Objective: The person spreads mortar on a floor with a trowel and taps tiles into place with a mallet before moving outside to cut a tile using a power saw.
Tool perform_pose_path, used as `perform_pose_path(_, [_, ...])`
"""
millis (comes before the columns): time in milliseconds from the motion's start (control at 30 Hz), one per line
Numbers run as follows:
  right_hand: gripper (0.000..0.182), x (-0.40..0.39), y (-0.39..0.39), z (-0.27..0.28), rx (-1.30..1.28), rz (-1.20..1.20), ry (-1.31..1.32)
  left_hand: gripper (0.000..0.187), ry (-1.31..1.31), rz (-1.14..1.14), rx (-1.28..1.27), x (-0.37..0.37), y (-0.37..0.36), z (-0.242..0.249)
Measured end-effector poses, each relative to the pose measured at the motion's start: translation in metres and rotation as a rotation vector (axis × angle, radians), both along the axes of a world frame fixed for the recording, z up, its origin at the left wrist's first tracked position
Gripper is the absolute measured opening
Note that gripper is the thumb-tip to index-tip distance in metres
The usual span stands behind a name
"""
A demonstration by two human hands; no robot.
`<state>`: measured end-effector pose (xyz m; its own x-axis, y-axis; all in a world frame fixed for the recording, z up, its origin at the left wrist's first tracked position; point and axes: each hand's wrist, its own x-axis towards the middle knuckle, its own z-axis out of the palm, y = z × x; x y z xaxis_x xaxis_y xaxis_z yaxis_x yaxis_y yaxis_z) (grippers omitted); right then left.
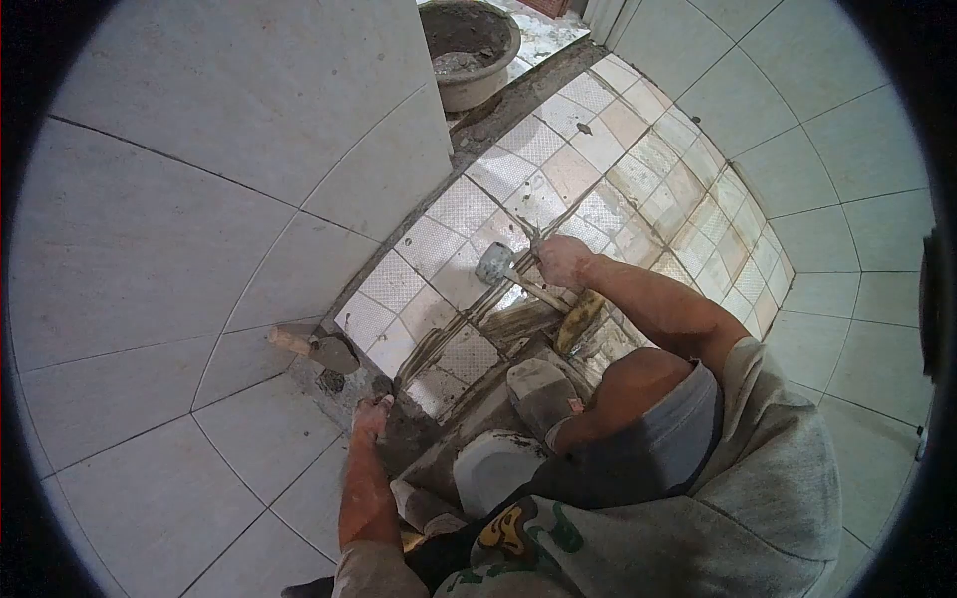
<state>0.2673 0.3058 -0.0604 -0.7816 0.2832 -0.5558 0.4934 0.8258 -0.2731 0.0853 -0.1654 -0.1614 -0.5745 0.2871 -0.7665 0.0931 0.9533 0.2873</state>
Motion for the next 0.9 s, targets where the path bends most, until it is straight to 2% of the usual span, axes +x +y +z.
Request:
perform_pose_path(67, [0.026, -0.001, 0.0, 0.003, -0.003, 0.012, -0.008, 0.043, -0.021, 0.005, -0.018, 0.0, 0.003, 0.004])
perform_pose_path(133, [0.025, -0.005, -0.001, 0.009, -0.01, -0.005, -0.053, 0.042, -0.075, 0.071, -0.009, 0.005, 0.021, 0.035])
perform_pose_path(200, [0.028, -0.007, -0.001, 0.01, -0.018, -0.022, -0.097, 0.043, -0.038, 0.05, 0.003, 0.003, 0.002, 0.005])
perform_pose_path(267, [0.027, -0.007, -0.001, 0.008, -0.001, -0.014, -0.106, 0.043, 0.0, 0.029, 0.015, 0.003, -0.001, 0.001])
perform_pose_path(333, [0.027, -0.006, -0.001, 0.004, 0.013, 0.001, -0.09, 0.043, -0.055, 0.098, 0.038, 0.009, 0.016, 0.029])
perform_pose_path(367, [0.028, -0.005, -0.001, 0.002, 0.027, 0.016, -0.075, 0.043, -0.055, 0.097, 0.038, 0.004, 0.004, 0.012])
perform_pose_path(400, [0.028, -0.005, -0.002, 0.005, 0.027, 0.015, -0.075, 0.04, -0.001, -0.105, 0.075, -0.003, -0.014, -0.017])
perform_pose_path(433, [0.029, -0.006, -0.002, 0.009, 0.018, 0.016, -0.082, 0.038, 0.054, -0.308, 0.112, -0.005, -0.015, -0.019])
perform_pose_path(467, [0.029, -0.006, -0.002, 0.012, 0.008, 0.016, -0.089, 0.038, 0.054, -0.308, 0.112, -0.004, -0.017, -0.021])
perform_pose_path(533, [0.029, -0.007, -0.003, 0.013, 0.002, -0.004, -0.095, 0.041, -0.054, 0.016, 0.033, 0.004, 0.008, 0.017])
perform_pose_path(667, [0.027, -0.006, -0.003, 0.016, 0.005, 0.01, -0.084, 0.043, -0.025, -0.107, 0.022, -0.004, -0.011, -0.017])
perform_pose_path(900, [0.026, -0.002, -0.001, -0.002, 0.01, -0.053, -0.007, 0.043, -0.014, -0.012, 0.078, 0.007, 0.015, 0.024])
